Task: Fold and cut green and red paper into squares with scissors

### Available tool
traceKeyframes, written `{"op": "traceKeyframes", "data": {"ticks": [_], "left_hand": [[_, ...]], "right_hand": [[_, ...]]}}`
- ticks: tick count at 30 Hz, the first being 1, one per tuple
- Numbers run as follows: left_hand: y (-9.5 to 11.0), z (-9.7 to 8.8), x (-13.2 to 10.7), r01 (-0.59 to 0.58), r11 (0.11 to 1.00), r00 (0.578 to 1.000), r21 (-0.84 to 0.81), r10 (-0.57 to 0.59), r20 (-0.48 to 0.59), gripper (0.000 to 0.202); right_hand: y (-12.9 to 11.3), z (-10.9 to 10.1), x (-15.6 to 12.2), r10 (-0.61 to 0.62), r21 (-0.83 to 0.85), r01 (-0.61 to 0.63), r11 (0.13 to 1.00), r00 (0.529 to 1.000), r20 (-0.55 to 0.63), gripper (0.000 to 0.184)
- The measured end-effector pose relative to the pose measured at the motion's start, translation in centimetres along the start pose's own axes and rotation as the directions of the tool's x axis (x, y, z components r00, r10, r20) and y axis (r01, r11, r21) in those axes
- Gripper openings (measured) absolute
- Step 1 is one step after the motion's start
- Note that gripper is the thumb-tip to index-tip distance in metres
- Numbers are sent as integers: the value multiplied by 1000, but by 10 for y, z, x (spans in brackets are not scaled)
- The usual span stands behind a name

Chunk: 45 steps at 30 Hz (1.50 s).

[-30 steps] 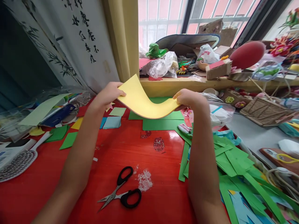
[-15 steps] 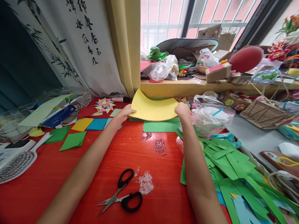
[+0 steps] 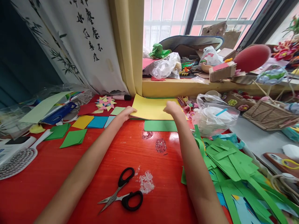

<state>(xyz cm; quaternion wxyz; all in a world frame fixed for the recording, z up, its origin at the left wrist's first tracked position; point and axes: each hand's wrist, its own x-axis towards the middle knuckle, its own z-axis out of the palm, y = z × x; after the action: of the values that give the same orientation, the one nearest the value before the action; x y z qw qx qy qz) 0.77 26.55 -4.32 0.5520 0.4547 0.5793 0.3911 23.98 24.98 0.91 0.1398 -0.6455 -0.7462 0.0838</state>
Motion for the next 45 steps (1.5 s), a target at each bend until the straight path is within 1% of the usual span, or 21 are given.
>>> {"op": "traceKeyframes", "data": {"ticks": [1, 2, 3, 4, 6, 8, 11, 14, 19, 23, 26, 32, 38, 41, 45], "left_hand": [[1, 0, -1, 4, 1000, 1000, -8, -4, 1, 31], [2, 0, -2, 7, 1000, 1000, -15, -7, 3, 31], [2, 1, -3, 11, 1000, 1000, -22, -11, 4, 31], [3, 1, -4, 15, 1000, 1000, -27, -15, 5, 31], [4, 1, -4, 23, 999, 1000, -37, -23, 0, 31], [3, 1, -4, 25, 998, 1000, -50, -25, -7, 30], [2, 0, -2, 9, 997, 1000, -77, -10, -15, 26], [0, -2, 0, -14, 994, 1000, -107, 11, -25, 23], [-4, -5, 4, -29, 989, 1000, -142, 27, -14, 26], [-7, -5, 8, -47, 987, 999, -151, 43, -28, 28], [-9, -5, 8, -62, 985, 998, -158, 59, -27, 31], [-8, -6, 4, -77, 981, 997, -178, 79, 4, 36], [-10, -8, 8, -77, 975, 996, -207, 83, 22, 46], [-11, -10, 9, -75, 972, 994, -225, 90, 58, 49], [-10, -14, 6, -60, 966, 986, -251, 96, 135, 49]], "right_hand": [[-10, 5, 1, -98, 26, 97, 995, 994, 47, 53], [-21, 12, 2, -204, 61, 199, 978, 975, 87, 56], [-31, 21, 2, -296, 94, 286, 954, 948, 118, 59], [-40, 30, 2, -363, 119, 349, 930, 922, 135, 60], [-52, 47, 1, -443, 138, 425, 895, 884, 151, 64], [-56, 61, 2, -477, 135, 460, 878, 866, 150, 60], [-54, 68, 3, -491, 122, 477, 870, 859, 146, 53], [-50, 65, 4, -496, 116, 482, 868, 854, 159, 52], [-51, 61, 3, -510, 110, 498, 860, 841, 180, 52], [-51, 61, 3, -524, 120, 510, 852, 830, 192, 52], [-50, 63, 5, -529, 133, 513, 848, 827, 188, 49], [-47, 67, 8, -540, 164, 517, 840, 824, 172, 45], [-45, 69, 9, -532, 195, 501, 843, 831, 164, 46], [-44, 70, 10, -535, 217, 499, 839, 829, 160, 46], [-42, 72, 12, -548, 267, 501, 823, 824, 141, 44]]}}
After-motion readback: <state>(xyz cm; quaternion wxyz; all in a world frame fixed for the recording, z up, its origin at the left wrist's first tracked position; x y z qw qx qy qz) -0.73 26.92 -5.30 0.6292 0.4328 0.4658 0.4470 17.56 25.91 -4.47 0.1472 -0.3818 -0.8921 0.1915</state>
